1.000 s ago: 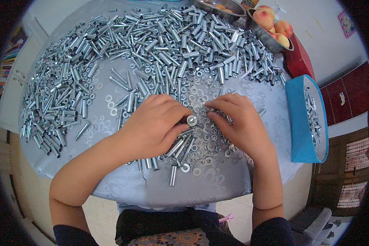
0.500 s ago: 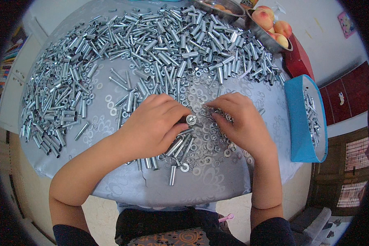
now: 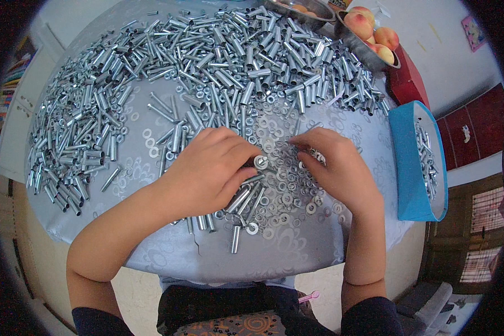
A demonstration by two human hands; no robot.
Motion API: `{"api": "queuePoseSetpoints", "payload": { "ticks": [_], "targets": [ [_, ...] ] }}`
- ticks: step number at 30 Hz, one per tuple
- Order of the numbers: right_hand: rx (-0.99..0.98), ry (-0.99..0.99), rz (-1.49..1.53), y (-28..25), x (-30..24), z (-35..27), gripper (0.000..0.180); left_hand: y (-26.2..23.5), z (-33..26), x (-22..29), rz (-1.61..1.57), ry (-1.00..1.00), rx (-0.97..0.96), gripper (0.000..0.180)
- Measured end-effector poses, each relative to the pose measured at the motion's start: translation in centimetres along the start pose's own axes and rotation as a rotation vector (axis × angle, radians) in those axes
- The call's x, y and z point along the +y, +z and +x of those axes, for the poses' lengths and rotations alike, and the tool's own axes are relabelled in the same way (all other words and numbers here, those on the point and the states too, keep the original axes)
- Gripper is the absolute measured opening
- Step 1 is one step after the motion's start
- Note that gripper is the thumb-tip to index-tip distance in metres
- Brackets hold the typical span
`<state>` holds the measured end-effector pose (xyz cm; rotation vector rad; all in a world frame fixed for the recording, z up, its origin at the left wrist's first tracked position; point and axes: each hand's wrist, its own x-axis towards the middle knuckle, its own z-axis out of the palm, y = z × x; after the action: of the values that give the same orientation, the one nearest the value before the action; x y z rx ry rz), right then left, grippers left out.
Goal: The person repeatedly picks up metal bolts and washers from a large pile on a table. They insert the washers onto the bolts by hand and place the assembled units into a blue container on the right. The task continues throughout the clip with consistent hand movements.
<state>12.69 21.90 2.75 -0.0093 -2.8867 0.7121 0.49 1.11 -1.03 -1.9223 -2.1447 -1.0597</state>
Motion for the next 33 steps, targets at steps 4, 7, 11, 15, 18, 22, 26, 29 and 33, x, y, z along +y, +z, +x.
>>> {"api": "queuePoseSetpoints", "payload": {
  "ticks": [4, 7, 11, 15, 18, 22, 26, 29, 33],
  "targets": [
    [0.050, -0.018, 0.142, 0.2, -0.4, 0.2, 0.020, -0.2, -0.1, -0.1, -0.021, -0.020, -0.048, 0.026],
    [0.027, -0.043, 0.080, -0.1, -0.4, 0.0, 0.021, -0.1, 0.0, -0.1, -0.029, -0.029, -0.050, 0.026],
    [-0.036, -0.046, -0.070, -0.7, -0.3, -0.3, 0.021, -0.2, 0.0, 0.1, -0.033, -0.037, -0.056, 0.025],
    [0.004, -0.056, -0.067, -0.4, -0.1, -0.3, 0.018, -0.3, 0.1, 0.1, -0.032, -0.048, -0.064, 0.024],
    [0.025, -0.060, -0.113, -0.3, 0.0, -0.1, 0.017, -0.2, 0.0, 0.1, -0.038, -0.034, -0.044, 0.024],
    [0.005, -0.029, -0.096, -0.4, -0.3, -0.2, 0.016, -0.3, 0.1, 0.1, -0.038, -0.040, -0.058, 0.023],
    [0.007, 0.019, -0.171, -0.1, -0.9, -0.2, 0.016, -0.2, 0.1, 0.1, -0.036, -0.036, -0.050, 0.023],
    [0.035, 0.020, -0.188, 0.1, -1.0, -0.3, 0.017, -0.2, 0.1, 0.1, -0.040, -0.034, -0.046, 0.023],
    [0.189, -0.151, 0.045, 0.4, -1.4, 0.0, 0.017, -0.3, 0.0, 0.0, -0.032, -0.053, -0.071, 0.024]
  ]
}}
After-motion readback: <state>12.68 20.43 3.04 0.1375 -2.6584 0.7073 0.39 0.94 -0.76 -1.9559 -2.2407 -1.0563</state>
